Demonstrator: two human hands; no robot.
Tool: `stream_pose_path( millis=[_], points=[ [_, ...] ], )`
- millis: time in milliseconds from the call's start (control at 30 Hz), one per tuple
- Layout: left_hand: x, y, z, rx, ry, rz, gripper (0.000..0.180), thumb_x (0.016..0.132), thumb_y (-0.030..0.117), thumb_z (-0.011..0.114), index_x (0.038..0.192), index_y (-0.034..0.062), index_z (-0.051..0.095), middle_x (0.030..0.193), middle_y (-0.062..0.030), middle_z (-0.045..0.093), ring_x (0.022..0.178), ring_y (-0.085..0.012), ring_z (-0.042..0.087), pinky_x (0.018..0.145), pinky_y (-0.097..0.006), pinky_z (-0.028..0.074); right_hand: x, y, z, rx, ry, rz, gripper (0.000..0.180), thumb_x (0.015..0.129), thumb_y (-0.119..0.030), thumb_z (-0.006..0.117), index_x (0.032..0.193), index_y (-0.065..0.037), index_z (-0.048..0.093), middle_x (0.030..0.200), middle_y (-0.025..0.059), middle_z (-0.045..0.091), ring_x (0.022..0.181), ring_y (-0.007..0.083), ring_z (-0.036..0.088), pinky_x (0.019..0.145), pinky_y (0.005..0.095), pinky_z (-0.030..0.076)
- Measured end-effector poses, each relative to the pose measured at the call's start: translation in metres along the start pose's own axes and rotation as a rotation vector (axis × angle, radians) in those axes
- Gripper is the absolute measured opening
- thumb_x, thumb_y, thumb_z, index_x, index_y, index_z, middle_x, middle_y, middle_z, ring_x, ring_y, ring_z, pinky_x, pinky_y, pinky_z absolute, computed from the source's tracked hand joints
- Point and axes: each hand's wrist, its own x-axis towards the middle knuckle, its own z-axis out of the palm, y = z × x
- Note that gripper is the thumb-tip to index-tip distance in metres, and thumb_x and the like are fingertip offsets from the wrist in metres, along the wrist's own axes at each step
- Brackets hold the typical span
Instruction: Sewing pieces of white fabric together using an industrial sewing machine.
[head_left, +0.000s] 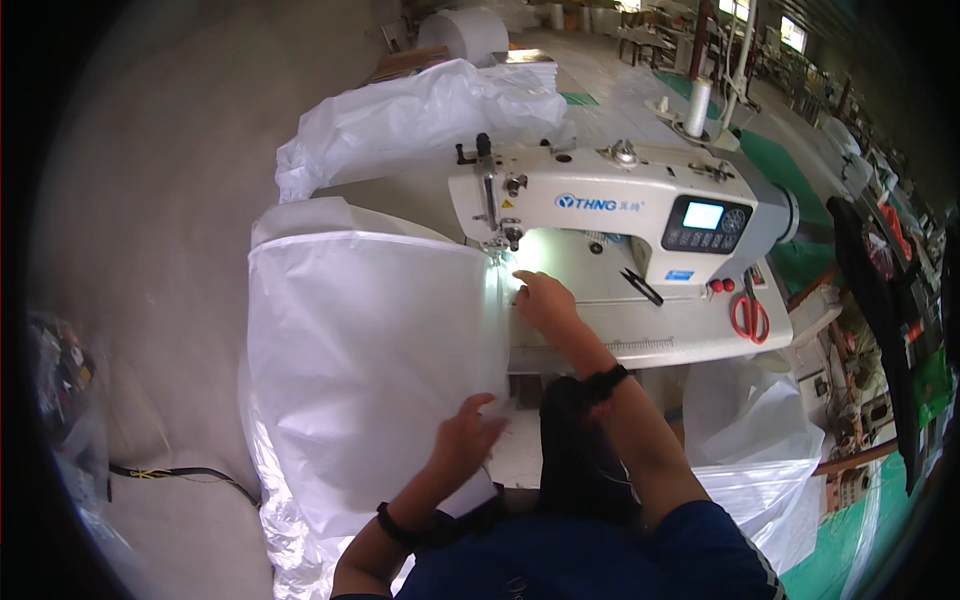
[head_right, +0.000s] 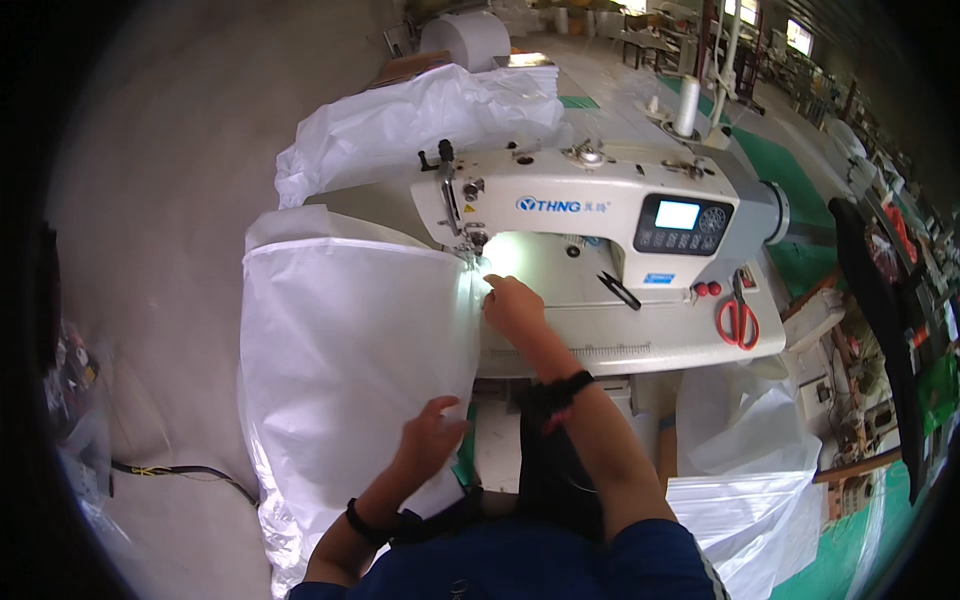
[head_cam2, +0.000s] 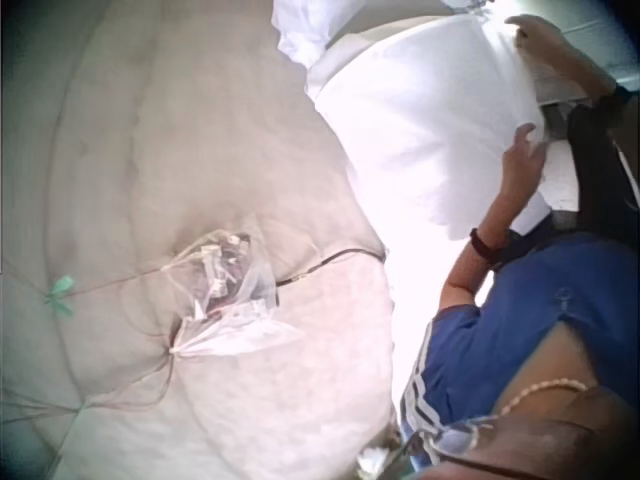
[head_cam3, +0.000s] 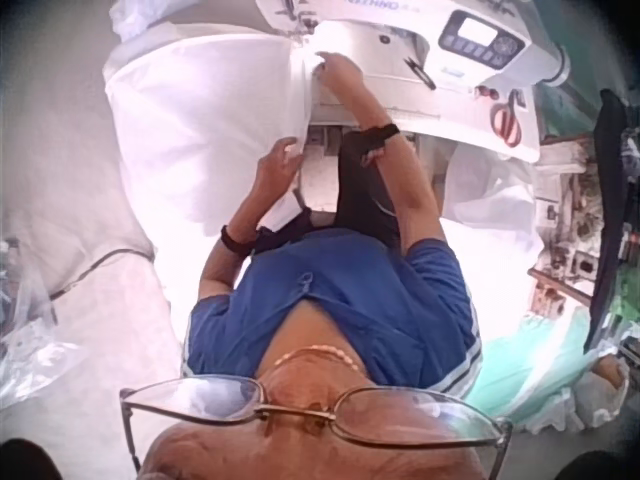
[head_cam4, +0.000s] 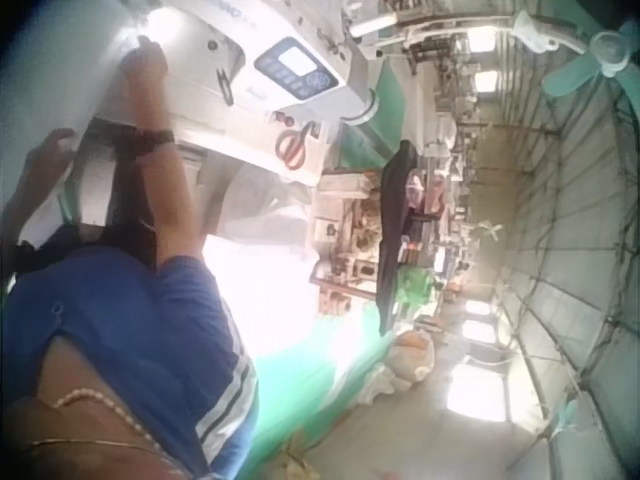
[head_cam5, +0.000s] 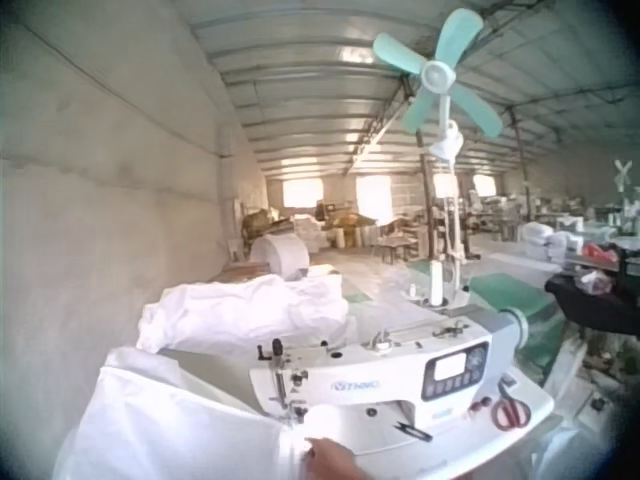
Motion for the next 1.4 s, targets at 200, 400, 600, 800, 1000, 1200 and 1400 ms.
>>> stream_pose_path(
  millis=[200, 400, 600, 800, 1000, 1200, 1400],
  points=[
    [0.014, 0.014, -0.075, 0.286, -0.019, 0.111, 0.016, 0.076, 0.016, 0.059, 0.084, 0.0019, 0.063, 0.098, -0.0151, 0.062, 0.079, -0.032, 0.062, 0.07, -0.038, 0.05, -0.11, -0.042, -0.028, 0.261, -0.326, 0.194, 0.025, 0.084, -0.027, 0.053, 0.082, -0.003, 0.062, 0.071, 0.0134, 0.065, 0.066, 0.0298, 0.064, 0.06, 0.0397, 0.05],
    [0.037, 0.005, -0.058, 0.435, -0.211, 0.596, 0.015, 0.075, 0.008, 0.055, 0.081, -0.0034, 0.062, 0.123, -0.0168, 0.053, 0.115, -0.033, 0.048, 0.092, -0.036, 0.042, -0.145, -0.066, -0.014, 0.632, -0.722, 0.474, 0.052, 0.087, -0.043, 0.052, 0.067, 0.004, 0.059, 0.059, 0.0101, 0.06, 0.043, 0.0167, 0.058, 0.041, 0.0288, 0.046],
    [0.062, -0.015, -0.035, 0.184, -0.357, 0.538, 0.018, 0.074, 0.005, 0.052, 0.084, -0.0032, 0.064, 0.122, -0.018, 0.053, 0.114, -0.0331, 0.049, 0.094, -0.034, 0.04, -0.135, -0.055, 0.026, 0.812, -0.555, 0.618, 0.041, 0.087, -0.03, 0.051, 0.068, 0.006, 0.059, 0.062, 0.0113, 0.061, 0.048, 0.0191, 0.061, 0.046, 0.0292, 0.049],
    [0.061, -0.017, -0.057, -0.443, -0.405, -0.045, 0.026, 0.069, 0.002, 0.052, 0.092, -0.0073, 0.062, 0.125, -0.0142, 0.052, 0.105, -0.0218, 0.052, 0.088, -0.028, 0.04, -0.163, -0.021, 0.025, 1.648, -0.344, 0.792, 0.027, 0.087, -0.023, 0.049, 0.087, 0.003, 0.057, 0.083, 0.0152, 0.063, 0.082, 0.0218, 0.064, 0.07, 0.0353, 0.052],
    [0.064, -0.011, -0.053, -0.27, -0.369, 0.086, 0.027, 0.07, 0.002, 0.052, 0.094, -0.0066, 0.062, 0.127, -0.0123, 0.051, 0.11, -0.02, 0.049, 0.089, -0.027, 0.04, -0.161, -0.038, 0.004, 1.661, -0.428, 0.979, 0.034, 0.086, -0.031, 0.055, 0.095, 0.002, 0.052, 0.094, 0.0201, 0.059, 0.084, 0.0257, 0.062, 0.077, 0.0352, 0.05],
    [0.054, -0.015, -0.032, -0.101, -0.382, 0.166, 0.033, 0.076, 0.005, 0.053, 0.107, -0.0039, 0.059, 0.119, -0.0105, 0.057, 0.101, -0.0182, 0.056, 0.082, -0.028, 0.044, -0.165, -0.03, 0.06, 0.606, -0.034, 0.517, 0.05, 0.082, -0.029, 0.062, 0.113, 0.006, 0.047, 0.096, 0.0146, 0.061, 0.085, 0.0242, 0.061, 0.078, 0.0332, 0.048],
    [0.063, -0.009, -0.032, 0.231, -0.253, 0.16, 0.032, 0.077, 0.021, 0.061, 0.101, -0.0007, 0.059, 0.081, -0.0137, 0.065, 0.075, -0.0229, 0.063, 0.071, -0.033, 0.048, -0.17, -0.067, 0.025, 1.145, -0.551, 0.508, 0.026, 0.085, -0.016, 0.049, 0.102, 0.002, 0.057, 0.089, 0.0087, 0.063, 0.081, 0.0171, 0.061, 0.071, 0.0299, 0.05]
  ],
)
